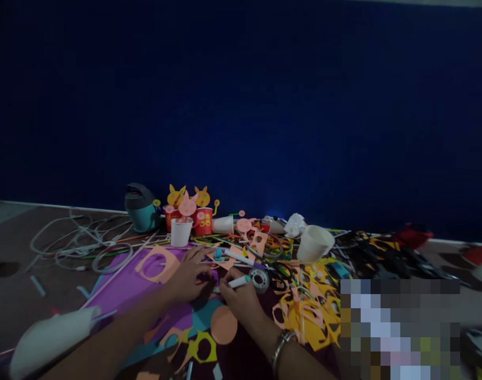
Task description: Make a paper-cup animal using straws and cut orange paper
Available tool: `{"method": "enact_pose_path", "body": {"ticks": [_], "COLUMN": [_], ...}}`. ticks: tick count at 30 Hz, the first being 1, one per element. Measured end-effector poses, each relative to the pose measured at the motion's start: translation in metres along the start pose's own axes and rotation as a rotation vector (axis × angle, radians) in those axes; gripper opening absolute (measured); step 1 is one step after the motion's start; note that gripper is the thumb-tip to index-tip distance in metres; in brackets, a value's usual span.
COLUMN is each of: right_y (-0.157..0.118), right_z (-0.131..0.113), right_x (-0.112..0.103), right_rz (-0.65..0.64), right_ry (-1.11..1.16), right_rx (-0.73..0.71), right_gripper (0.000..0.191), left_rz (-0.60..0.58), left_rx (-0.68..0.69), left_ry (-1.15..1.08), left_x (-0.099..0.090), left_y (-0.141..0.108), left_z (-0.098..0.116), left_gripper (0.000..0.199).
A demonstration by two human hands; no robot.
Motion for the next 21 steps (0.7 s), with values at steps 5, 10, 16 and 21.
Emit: {"method": "enact_pose_path", "body": {"ticks": [5,10,16,21], "right_y": [-0.0006,-0.0008,0.0007,-0.0003], "right_z": [-0.0023,-0.0041,-0.0022,-0.0037], "right_x": [0.0005,-0.0004,0.0003,0.0017], "right_rz": [-0.004,-0.002,-0.002,-0.02], "right_ry": [-0.007,-0.027,-0.013,-0.007], "right_rx": [-0.007,-0.011,-0.015,0.019], "right_gripper": [0.017,0.017,0.016,0.016], "left_rz": [-0.014,-0.009,-0.017,-0.006], "left_rx": [-0.008,-0.006,-0.023,-0.007], "left_ry": [0.0,0.009,0.003,0.009], "left_x": [0.0001,-0.0019,-0.0009,-0.0007], "left_y": [0.0005,0.0009,0.0007,0.0003], "left_z": [0.0002,0.0017,0.0013,0.0011], "left_gripper": [0.014,0.011,0.014,0.01]}}
Point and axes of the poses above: each hand's wrist, its own y-axis towards the middle knuckle, its own x-axis out of the palm, z = x × y, the point moved 9 cm from there along y, towards the middle knuckle, and after that the axes turned 4 degrees about y, right-handed, at the moved point
